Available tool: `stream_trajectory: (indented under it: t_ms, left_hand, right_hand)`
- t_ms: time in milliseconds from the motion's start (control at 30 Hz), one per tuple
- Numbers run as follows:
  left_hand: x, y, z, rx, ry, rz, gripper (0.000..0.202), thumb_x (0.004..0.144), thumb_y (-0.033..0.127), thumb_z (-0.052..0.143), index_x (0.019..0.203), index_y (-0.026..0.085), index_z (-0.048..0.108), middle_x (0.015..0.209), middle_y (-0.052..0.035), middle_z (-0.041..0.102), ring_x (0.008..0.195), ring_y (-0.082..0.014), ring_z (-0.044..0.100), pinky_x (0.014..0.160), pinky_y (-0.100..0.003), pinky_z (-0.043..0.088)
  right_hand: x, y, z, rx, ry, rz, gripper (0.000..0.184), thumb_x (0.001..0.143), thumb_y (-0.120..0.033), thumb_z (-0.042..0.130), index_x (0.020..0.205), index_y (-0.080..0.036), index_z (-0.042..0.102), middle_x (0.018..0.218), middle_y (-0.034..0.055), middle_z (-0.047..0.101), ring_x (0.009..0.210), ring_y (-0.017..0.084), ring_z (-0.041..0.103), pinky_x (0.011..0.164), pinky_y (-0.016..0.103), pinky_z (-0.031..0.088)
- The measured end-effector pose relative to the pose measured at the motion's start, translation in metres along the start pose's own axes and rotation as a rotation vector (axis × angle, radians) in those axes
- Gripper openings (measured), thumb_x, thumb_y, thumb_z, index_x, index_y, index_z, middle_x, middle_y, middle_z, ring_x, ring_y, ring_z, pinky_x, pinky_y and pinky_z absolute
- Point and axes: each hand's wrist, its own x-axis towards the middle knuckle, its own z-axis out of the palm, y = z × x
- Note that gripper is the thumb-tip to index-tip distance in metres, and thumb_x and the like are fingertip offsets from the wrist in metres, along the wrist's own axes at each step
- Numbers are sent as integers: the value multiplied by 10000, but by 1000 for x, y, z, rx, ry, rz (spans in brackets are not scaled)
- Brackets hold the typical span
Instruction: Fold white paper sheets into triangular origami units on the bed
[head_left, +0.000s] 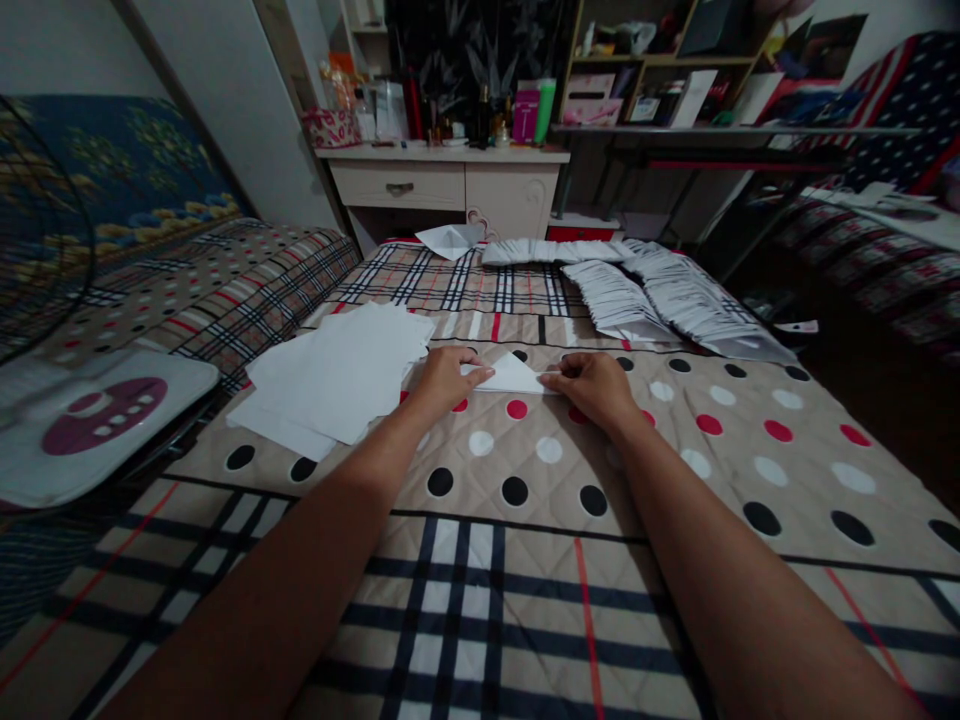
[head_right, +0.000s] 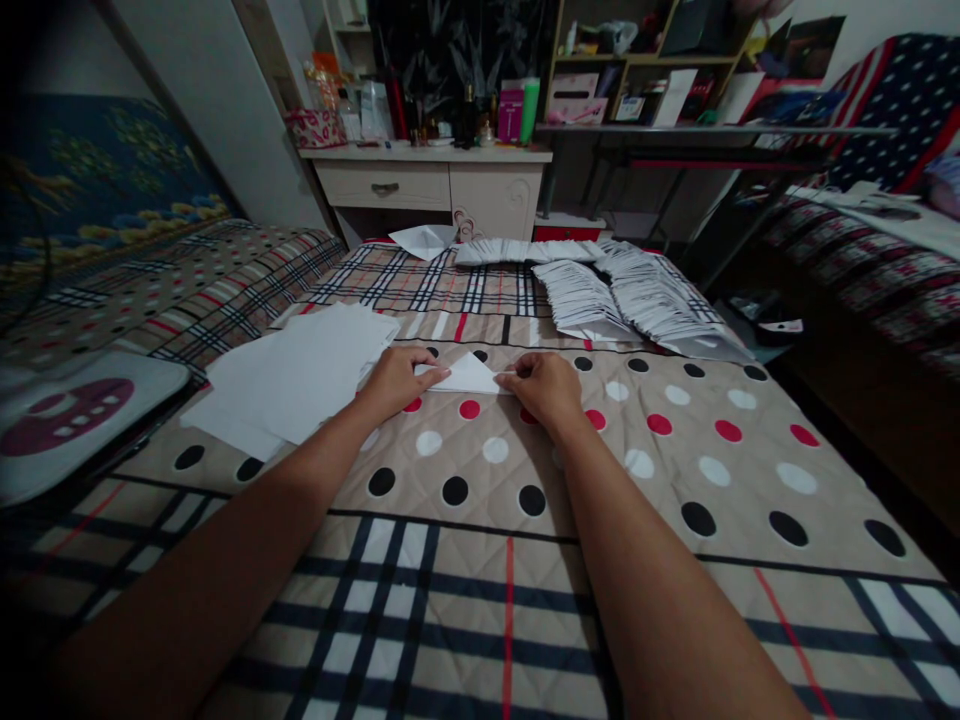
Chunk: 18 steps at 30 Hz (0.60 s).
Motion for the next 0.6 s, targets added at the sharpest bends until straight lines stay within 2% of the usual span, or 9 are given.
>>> stream_trajectory:
  t_ms: [300, 500, 600]
  left_hand:
    - [1, -8, 1, 36, 12, 27, 157, 691, 330, 767, 731, 186, 718, 646, -2, 632, 638, -155, 594, 619, -287, 463]
    - [1, -11, 2, 87, 29, 89, 186, 671, 334, 798, 715, 183, 699, 682, -6, 631, 656, -153, 581, 635, -296, 442]
    - [0, -12, -1, 130, 9, 67, 202, 670, 363, 799, 715, 193, 700, 687, -8, 632, 626, -151, 568, 589, -292, 405]
  right_hand:
    - [-1, -2, 2, -48, 14, -2, 245, 708, -444, 724, 751, -203, 725, 685, 14, 677, 618, 155, 568, 512, 266, 294]
    - [-2, -6, 0, -92, 11, -2, 224, 711, -425, 726, 761, -206, 721, 727, 13, 690, 644, 158, 583, 523, 276, 305]
    - [-3, -8, -2, -121, 7, 0, 226, 703, -426, 734, 764, -209, 715, 748, 18, 695, 669, 168, 593, 527, 277, 311]
